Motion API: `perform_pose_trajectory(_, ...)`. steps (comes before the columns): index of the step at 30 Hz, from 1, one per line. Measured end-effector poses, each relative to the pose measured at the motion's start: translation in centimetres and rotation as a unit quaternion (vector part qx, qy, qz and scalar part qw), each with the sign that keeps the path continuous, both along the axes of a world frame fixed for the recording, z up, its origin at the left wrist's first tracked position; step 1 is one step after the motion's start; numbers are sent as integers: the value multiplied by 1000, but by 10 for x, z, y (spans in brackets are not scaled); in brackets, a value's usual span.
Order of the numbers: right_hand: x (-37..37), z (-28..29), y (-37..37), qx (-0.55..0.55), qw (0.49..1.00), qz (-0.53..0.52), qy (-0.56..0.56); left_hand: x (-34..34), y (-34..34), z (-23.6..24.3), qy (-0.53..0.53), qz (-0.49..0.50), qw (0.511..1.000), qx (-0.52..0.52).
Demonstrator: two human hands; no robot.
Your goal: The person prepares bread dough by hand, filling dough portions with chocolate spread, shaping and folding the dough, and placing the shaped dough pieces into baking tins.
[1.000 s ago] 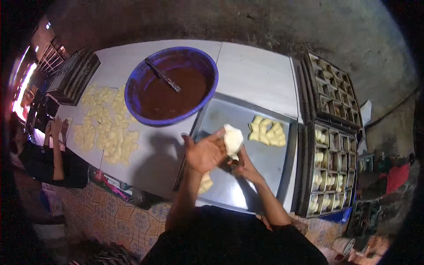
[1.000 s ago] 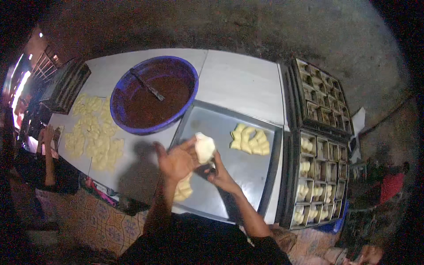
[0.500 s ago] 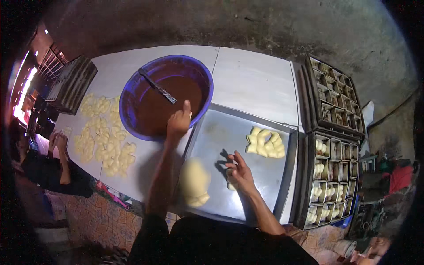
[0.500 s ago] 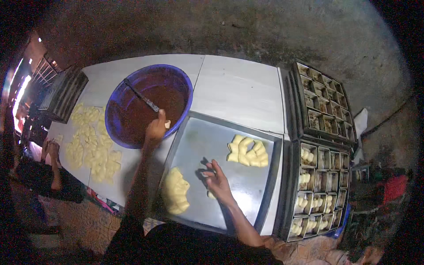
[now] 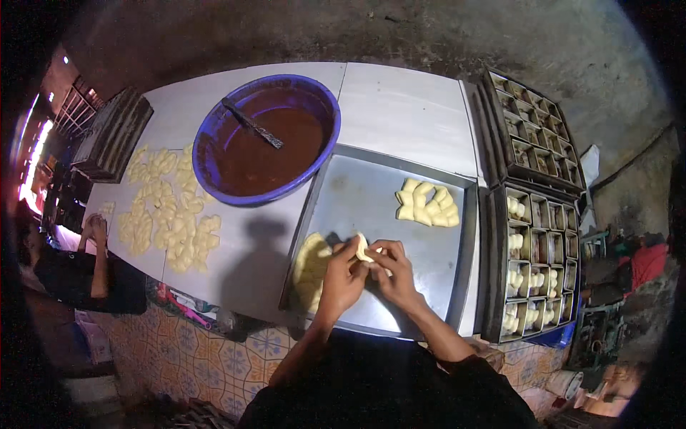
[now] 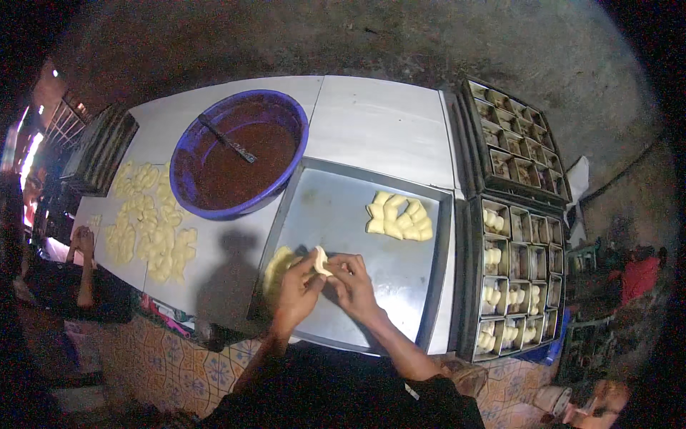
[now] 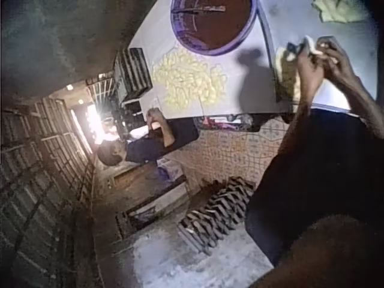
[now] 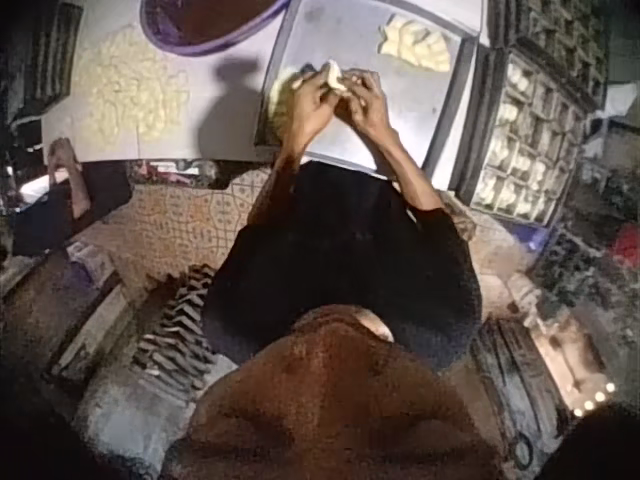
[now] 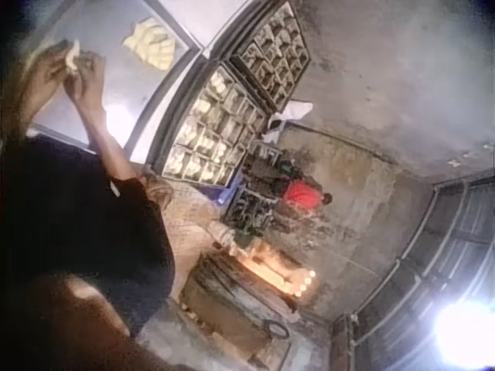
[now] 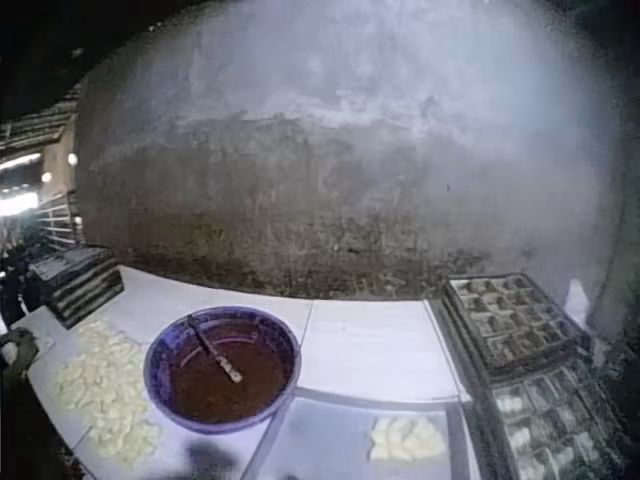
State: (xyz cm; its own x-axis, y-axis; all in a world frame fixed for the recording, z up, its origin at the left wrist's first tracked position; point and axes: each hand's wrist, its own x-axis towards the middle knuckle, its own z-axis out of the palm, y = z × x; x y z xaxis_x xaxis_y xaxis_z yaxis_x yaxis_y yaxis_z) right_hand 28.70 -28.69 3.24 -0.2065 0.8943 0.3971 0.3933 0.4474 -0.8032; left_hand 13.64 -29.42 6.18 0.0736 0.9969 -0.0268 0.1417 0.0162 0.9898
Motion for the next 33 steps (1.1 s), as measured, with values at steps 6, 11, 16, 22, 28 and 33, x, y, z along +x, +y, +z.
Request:
perform_pose_trajectory(6,17,19,-12,-64,984,36,161,6,-18,-12,-182,-25,982,-55)
perform_pose_trajectory(11,27,11,-35,-82,995,29,48,24,-28,-18,-82,45,990,-104)
perform_pose_trajectory(16,32,-12,-47,-153,980,-81,102,19,-34,-53,17,-74,997,19)
perform_pose_trajectory(22,59,-35,-46,-300,934,133,143,19,-48,-56,-214,-35,976,20)
perform_pose_trajectory(28,58,-65,-24,-249,968,19,30,-50,-36,-71,139,150,973,105)
perform_pose_trajectory(33,22,-49,-10,-98,990,41,-97,-90,-50,-110,143,170,967,127)
